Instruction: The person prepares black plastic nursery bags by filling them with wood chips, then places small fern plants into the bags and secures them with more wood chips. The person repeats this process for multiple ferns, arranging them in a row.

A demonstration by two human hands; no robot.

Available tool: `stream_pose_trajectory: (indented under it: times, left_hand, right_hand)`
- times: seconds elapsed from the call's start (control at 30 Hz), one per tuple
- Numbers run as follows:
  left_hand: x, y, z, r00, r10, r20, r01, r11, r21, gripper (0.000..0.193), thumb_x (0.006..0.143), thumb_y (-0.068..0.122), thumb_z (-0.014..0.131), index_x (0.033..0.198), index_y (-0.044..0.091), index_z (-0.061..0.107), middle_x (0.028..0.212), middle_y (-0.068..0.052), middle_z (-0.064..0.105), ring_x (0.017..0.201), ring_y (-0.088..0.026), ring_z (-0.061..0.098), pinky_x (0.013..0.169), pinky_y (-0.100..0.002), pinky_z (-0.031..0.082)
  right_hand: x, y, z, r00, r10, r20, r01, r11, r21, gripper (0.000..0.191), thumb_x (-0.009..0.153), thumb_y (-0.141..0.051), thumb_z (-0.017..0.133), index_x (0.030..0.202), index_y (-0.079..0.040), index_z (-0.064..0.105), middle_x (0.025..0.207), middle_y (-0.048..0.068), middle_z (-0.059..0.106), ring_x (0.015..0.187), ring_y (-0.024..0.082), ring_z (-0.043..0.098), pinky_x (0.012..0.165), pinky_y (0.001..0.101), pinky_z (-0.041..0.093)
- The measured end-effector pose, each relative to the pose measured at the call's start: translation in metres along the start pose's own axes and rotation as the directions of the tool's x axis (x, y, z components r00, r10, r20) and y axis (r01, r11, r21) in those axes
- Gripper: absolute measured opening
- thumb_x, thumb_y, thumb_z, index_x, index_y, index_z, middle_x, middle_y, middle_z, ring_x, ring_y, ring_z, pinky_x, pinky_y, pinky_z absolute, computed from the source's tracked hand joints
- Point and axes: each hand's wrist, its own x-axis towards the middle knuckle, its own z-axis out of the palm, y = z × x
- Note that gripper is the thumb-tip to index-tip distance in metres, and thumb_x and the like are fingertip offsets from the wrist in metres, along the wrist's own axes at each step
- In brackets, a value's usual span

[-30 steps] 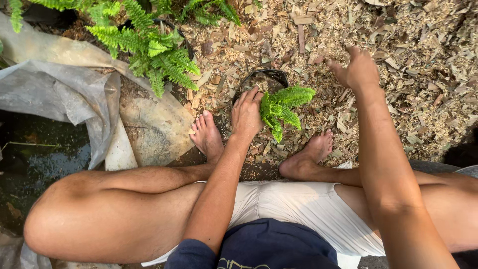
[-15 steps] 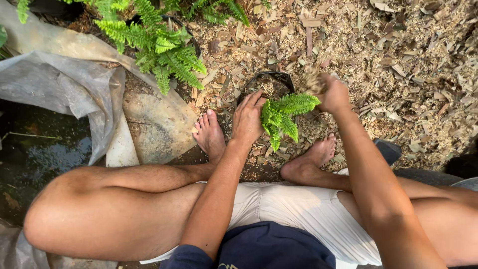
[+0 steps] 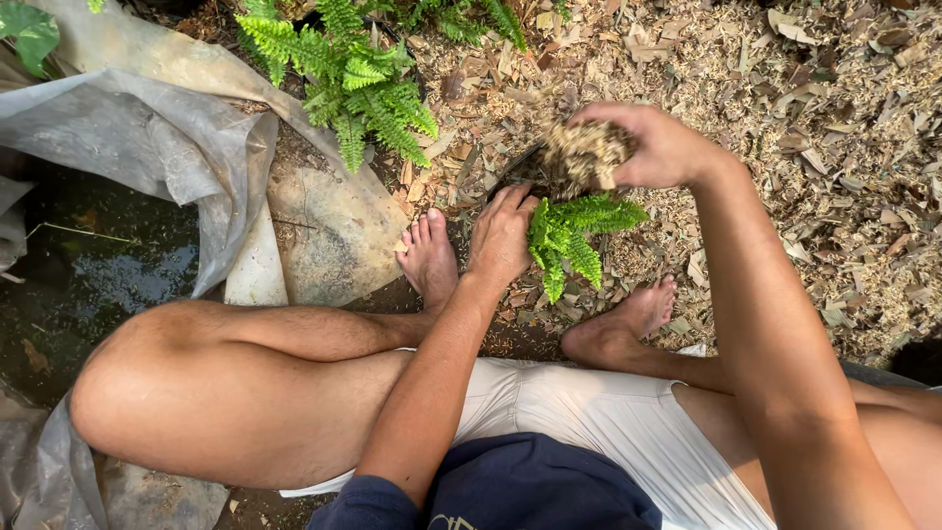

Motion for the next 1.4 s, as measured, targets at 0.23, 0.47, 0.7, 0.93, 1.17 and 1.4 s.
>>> stream_pose_trajectory:
  times: [0.23, 0.47, 0.7, 0.93, 1.17, 1.4]
  left_hand:
    - [-0.003, 0.004, -0.015, 1.0, -0.002, -0.006, 0.002, 1.0, -0.024, 0.069, 0.054, -0.015, 0.079, 0.119, 0.005, 0.07, 0.14, -0.019, 0.057, 0.132, -0.034, 0.054, 0.11, -0.043, 0.047]
    - [-0.004, 0.008, -0.011, 0.999, 0.048, -0.015, -0.048, 0.998, 0.027, 0.057, 0.063, -0.012, 0.079, 0.116, 0.007, 0.071, 0.13, -0.018, 0.059, 0.128, -0.035, 0.056, 0.106, -0.046, 0.05]
    - [-0.004, 0.011, -0.021, 0.996, 0.067, -0.052, -0.059, 0.989, 0.138, 0.056, 0.061, -0.007, 0.081, 0.113, 0.013, 0.074, 0.126, -0.012, 0.052, 0.116, -0.029, 0.059, 0.099, -0.042, 0.051]
    - [-0.001, 0.013, -0.019, 0.999, 0.003, 0.037, 0.001, 0.995, -0.096, 0.039, 0.084, 0.002, 0.08, 0.119, 0.018, 0.073, 0.118, -0.008, 0.05, 0.096, -0.023, 0.066, 0.084, -0.039, 0.059]
    - [0.016, 0.0, 0.004, 0.995, -0.084, -0.056, 0.054, 0.913, -0.404, 0.043, 0.073, 0.005, 0.079, 0.115, 0.009, 0.069, 0.118, -0.005, 0.061, 0.094, -0.021, 0.069, 0.079, -0.031, 0.063]
    - [0.035, -0.009, 0.007, 0.997, -0.051, 0.055, 0.073, 0.832, -0.55, 0.031, 0.084, 0.021, 0.083, 0.11, 0.009, 0.072, 0.107, -0.005, 0.075, 0.097, -0.018, 0.075, 0.085, -0.035, 0.063]
  right_hand:
    - [0.021, -0.03, 0.008, 0.978, 0.079, 0.191, -0.037, 0.976, -0.216, 0.089, 0.066, -0.002, 0.077, 0.146, -0.032, 0.053, 0.154, 0.005, 0.052, 0.116, 0.03, 0.067, 0.108, 0.0487, 0.052]
    - [0.004, -0.053, 0.009, 0.98, 0.167, 0.109, -0.12, 0.93, -0.347, 0.066, 0.077, -0.004, 0.076, 0.136, -0.03, 0.061, 0.156, 0.002, 0.048, 0.108, 0.026, 0.071, 0.097, 0.0423, 0.058]
    - [-0.008, -0.035, 0.009, 0.991, 0.129, -0.026, -0.131, 0.94, -0.316, 0.038, 0.088, -0.026, 0.077, 0.126, -0.028, 0.072, 0.142, 0.001, 0.062, 0.127, 0.023, 0.062, 0.113, 0.0448, 0.052]
    - [0.027, -0.023, 0.035, 0.998, 0.035, 0.057, 0.0, 0.854, -0.52, 0.032, 0.083, -0.031, 0.079, 0.115, -0.024, 0.077, 0.163, 0.004, 0.038, 0.147, 0.029, 0.033, 0.119, 0.0526, 0.027]
    - [0.009, -0.011, 0.029, 0.948, 0.31, -0.069, -0.311, 0.863, -0.397, 0.041, 0.087, -0.029, 0.071, 0.127, -0.033, 0.071, 0.155, -0.003, 0.058, 0.116, 0.025, 0.07, 0.114, 0.0429, 0.051]
    - [-0.053, -0.013, 0.056, 0.918, 0.37, -0.141, -0.387, 0.913, -0.126, 0.033, 0.103, -0.03, 0.058, 0.127, -0.01, 0.068, 0.116, 0.018, 0.07, 0.098, 0.028, 0.068, 0.091, 0.0523, 0.053]
